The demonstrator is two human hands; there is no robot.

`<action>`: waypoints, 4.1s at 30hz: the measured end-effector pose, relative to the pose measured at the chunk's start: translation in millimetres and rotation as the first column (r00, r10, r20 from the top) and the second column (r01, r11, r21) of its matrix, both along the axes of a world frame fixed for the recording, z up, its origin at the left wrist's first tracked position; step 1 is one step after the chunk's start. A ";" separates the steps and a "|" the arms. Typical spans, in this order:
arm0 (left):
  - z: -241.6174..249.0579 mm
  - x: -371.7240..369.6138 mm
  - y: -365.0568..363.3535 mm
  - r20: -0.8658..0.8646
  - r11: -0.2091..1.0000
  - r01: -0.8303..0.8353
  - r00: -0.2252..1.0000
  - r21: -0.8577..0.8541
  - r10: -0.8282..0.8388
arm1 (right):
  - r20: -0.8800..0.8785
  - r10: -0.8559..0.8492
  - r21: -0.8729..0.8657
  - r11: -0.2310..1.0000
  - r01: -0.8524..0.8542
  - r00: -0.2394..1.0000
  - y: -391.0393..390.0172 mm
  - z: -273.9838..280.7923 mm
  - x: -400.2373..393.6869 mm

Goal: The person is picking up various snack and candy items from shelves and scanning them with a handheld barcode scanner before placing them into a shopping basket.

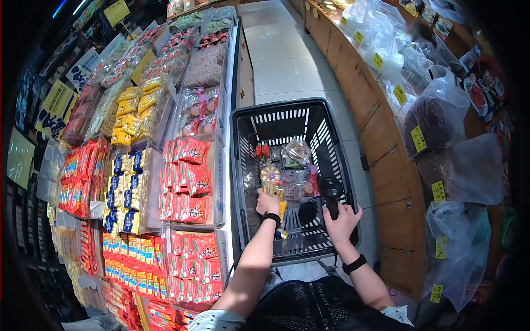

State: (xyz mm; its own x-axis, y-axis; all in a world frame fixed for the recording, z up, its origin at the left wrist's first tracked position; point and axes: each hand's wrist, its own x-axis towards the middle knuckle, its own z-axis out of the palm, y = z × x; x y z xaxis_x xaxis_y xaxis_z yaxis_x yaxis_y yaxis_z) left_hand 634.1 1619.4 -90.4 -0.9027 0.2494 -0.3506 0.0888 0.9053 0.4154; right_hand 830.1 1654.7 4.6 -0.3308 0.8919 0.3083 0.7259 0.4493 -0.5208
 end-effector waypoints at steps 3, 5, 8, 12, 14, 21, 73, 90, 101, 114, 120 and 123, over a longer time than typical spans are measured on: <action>-26.5 -10.1 5.0 0.017 0.910 -0.126 0.991 0.395 0.129 | -0.010 0.012 -0.004 1.000 -0.012 1.000 0.7 0.7 2.1; -19.4 -12.6 4.8 0.333 0.592 -0.258 0.943 0.764 -0.018 | -0.015 0.019 -0.013 1.000 -0.019 1.000 0.4 2.8 2.2; -20.0 -12.3 7.7 0.436 0.467 -0.287 0.865 0.837 -0.249 | -0.029 0.052 0.005 0.999 -0.052 0.998 2.4 7.3 2.5; 30.7 7.6 3.2 0.685 0.438 -0.544 0.670 0.715 -0.286 | -0.034 0.087 0.009 0.996 -0.087 0.996 1.1 7.9 3.7; 36.6 8.7 -2.3 0.669 0.407 -0.534 0.636 0.741 -0.385 | -0.032 0.101 0.013 0.995 -0.101 0.994 -0.7 6.2 3.8; 44.9 29.7 -10.6 0.574 0.343 -0.482 0.495 0.806 -0.652 | -0.020 0.155 -0.021 0.988 -0.156 0.988 -3.9 8.5 10.0; 241.6 -169.7 -329.4 -0.711 0.829 0.329 0.694 0.453 0.113 | -0.020 0.164 0.063 0.985 -0.162 0.986 -24.5 12.8 26.7; 225.9 -268.1 -303.8 -0.726 0.964 0.263 0.669 0.033 -0.158 | 0.086 0.107 -0.027 0.994 -0.106 0.991 -36.3 26.0 12.0; 263.3 -134.3 -186.5 -0.709 0.596 0.777 0.537 0.203 -0.457 | 0.070 0.129 0.015 0.991 -0.130 0.989 -8.7 13.8 7.3; 15.6 63.8 -55.9 0.295 -0.184 0.900 -0.065 -0.396 -0.953 | 0.041 0.143 -0.011 0.990 -0.143 0.989 14.7 7.7 14.9; -18.4 58.9 -57.9 0.287 -0.245 0.836 -0.111 -0.490 -0.951 | -0.004 0.146 -0.010 0.989 -0.146 0.989 14.1 7.1 13.9; -31.5 56.2 -50.1 0.188 -0.109 0.912 -0.035 -0.395 -0.982 | -0.017 0.143 0.049 0.989 -0.142 0.990 19.9 5.0 15.3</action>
State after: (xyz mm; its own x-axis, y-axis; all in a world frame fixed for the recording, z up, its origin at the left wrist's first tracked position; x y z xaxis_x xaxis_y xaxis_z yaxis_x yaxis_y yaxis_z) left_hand 690.3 1569.3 -122.0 0.1166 0.8038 -0.5834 0.9922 -0.1201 0.0328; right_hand 845.4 1674.6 9.6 -0.4470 0.8201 0.3572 0.6419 0.5722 -0.5105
